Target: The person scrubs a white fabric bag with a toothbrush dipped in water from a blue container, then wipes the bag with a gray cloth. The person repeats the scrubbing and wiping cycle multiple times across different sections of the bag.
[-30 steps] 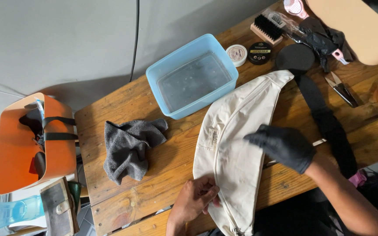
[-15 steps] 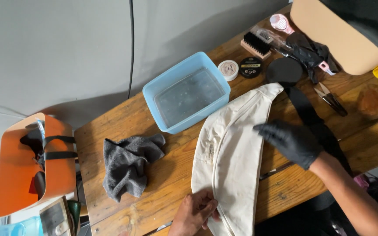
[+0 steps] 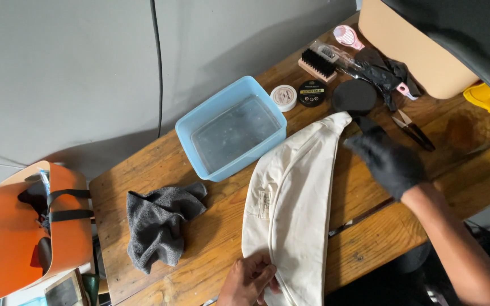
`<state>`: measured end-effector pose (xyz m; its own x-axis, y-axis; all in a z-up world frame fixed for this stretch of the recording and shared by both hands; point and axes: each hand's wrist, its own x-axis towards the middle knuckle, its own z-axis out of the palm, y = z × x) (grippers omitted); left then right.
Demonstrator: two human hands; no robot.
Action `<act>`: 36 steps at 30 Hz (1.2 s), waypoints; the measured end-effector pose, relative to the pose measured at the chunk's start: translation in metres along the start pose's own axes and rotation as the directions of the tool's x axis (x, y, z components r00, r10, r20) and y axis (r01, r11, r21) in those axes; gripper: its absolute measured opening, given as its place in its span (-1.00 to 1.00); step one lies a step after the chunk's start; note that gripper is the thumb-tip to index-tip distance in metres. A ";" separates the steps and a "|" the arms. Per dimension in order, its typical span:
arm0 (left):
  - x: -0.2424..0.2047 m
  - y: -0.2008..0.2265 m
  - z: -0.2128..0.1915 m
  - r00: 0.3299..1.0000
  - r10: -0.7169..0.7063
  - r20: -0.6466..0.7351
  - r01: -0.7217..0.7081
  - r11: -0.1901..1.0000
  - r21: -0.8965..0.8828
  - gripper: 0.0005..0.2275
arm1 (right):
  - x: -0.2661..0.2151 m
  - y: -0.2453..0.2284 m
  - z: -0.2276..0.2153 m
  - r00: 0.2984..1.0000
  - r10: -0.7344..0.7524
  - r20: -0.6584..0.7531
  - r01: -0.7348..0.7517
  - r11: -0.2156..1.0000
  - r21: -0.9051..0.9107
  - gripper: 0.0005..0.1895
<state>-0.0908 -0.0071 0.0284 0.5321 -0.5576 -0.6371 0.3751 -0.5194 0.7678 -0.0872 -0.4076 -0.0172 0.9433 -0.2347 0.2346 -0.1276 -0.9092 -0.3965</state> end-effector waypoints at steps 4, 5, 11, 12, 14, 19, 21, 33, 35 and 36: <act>-0.001 0.001 0.001 1.000 -0.027 -0.003 0.027 1.000 0.001 -0.86 | -0.026 -0.015 0.007 0.961 -0.230 0.155 0.176 0.937 0.301 -0.67; -0.004 0.004 0.002 0.999 -0.038 -0.032 0.039 0.999 0.034 -0.88 | -0.027 -0.024 -0.004 0.969 -0.236 0.073 0.207 0.937 0.280 -0.72; -0.002 -0.002 0.003 0.998 0.024 -0.064 -0.021 0.998 0.052 -0.91 | -0.076 -0.076 -0.027 0.864 -0.331 0.379 0.121 0.868 0.482 -0.74; -0.003 0.002 0.001 0.997 0.060 -0.042 -0.057 0.996 0.074 -0.92 | -0.088 -0.085 -0.025 0.816 -0.427 0.389 0.158 0.813 0.561 -0.78; -0.004 0.004 0.001 0.998 0.057 -0.039 -0.053 0.995 0.083 -0.91 | -0.100 -0.048 -0.001 0.808 -0.396 0.437 0.172 0.867 0.467 -0.68; -0.004 0.003 0.002 0.997 0.051 -0.053 -0.046 0.995 0.089 -0.91 | -0.101 -0.055 -0.009 0.911 -0.259 0.322 0.166 0.943 0.289 -0.63; -0.004 0.001 0.000 0.995 0.096 -0.023 -0.093 0.991 0.100 -0.91 | -0.110 -0.081 -0.015 0.715 -0.481 0.507 0.180 0.828 0.532 -0.82; -0.005 -0.002 0.001 0.993 0.110 -0.033 -0.107 0.990 0.092 -0.91 | -0.117 -0.052 -0.005 0.890 -0.270 0.366 0.088 0.892 0.444 -0.72; -0.005 -0.003 0.003 0.994 0.102 -0.031 -0.099 0.991 0.092 -0.91 | -0.120 -0.045 -0.002 0.888 -0.293 0.353 0.188 0.935 0.301 -0.66; -0.005 -0.002 0.001 0.994 0.102 -0.042 -0.098 0.990 0.097 -0.90 | -0.117 -0.042 0.001 0.882 -0.329 0.336 0.295 0.944 0.151 -0.57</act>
<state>-0.0951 -0.0043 0.0298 0.5990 -0.5800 -0.5521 0.2457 -0.5231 0.8161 -0.1916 -0.3418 -0.0289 0.9773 0.2081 0.0391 0.2039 -0.8749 -0.4392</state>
